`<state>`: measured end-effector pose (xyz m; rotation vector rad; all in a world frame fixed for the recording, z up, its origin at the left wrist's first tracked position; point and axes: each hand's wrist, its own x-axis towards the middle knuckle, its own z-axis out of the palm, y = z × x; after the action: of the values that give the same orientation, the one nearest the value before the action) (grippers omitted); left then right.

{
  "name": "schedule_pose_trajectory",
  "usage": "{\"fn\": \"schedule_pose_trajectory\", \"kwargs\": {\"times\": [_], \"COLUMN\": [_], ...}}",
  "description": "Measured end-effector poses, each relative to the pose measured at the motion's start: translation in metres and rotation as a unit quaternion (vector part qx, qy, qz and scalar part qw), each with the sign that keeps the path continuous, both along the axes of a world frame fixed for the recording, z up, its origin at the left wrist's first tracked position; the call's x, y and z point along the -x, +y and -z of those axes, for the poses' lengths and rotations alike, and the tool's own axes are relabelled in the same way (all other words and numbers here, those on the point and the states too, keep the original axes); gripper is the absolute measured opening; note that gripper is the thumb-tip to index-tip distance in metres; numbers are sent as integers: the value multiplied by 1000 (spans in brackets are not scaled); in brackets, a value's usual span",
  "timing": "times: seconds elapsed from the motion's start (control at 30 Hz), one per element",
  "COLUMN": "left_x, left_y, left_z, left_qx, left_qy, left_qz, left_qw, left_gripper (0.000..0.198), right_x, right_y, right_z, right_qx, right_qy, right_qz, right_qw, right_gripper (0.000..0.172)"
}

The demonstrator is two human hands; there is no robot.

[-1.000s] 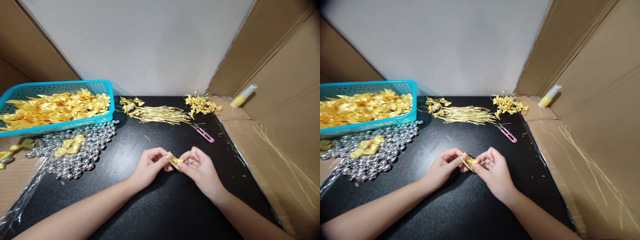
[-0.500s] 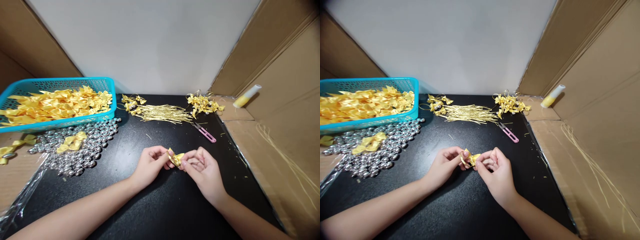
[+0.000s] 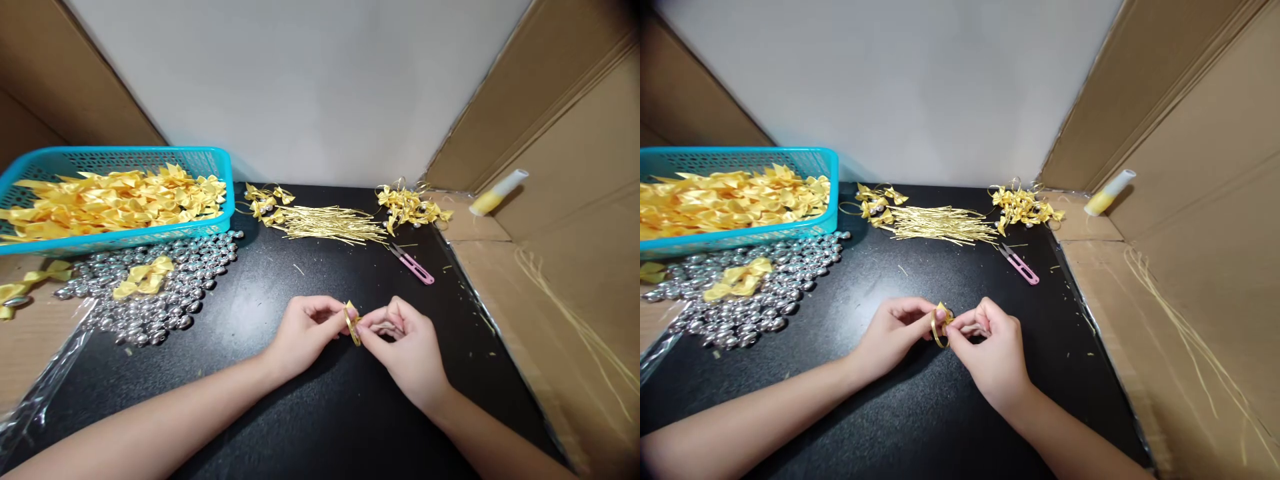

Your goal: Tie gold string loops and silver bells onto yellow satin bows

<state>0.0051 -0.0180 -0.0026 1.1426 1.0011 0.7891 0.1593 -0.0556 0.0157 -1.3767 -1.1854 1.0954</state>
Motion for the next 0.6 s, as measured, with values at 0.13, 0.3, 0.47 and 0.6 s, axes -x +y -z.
{"fn": "schedule_pose_trajectory", "kwargs": {"times": [0.13,0.3,0.47,0.6], "left_x": [0,1,-1,-2], "left_y": [0,2,5,5], "left_z": [1,3,0,-1], "left_qx": [4,12,14,40], "left_qy": [-2,-23,-67,-104], "left_qz": [10,16,-3,-11], "left_qw": [1000,1000,998,994], "left_gripper": [28,30,34,35], "right_x": [-1,-3,-13,-28], "right_y": [1,0,2,8], "right_z": [2,4,2,-11], "right_qx": [-5,2,-51,-31], "right_qy": [-28,13,115,307], "right_qz": [2,-8,-31,-40], "right_qw": [1000,1000,992,950], "right_gripper": [49,48,33,32]}}
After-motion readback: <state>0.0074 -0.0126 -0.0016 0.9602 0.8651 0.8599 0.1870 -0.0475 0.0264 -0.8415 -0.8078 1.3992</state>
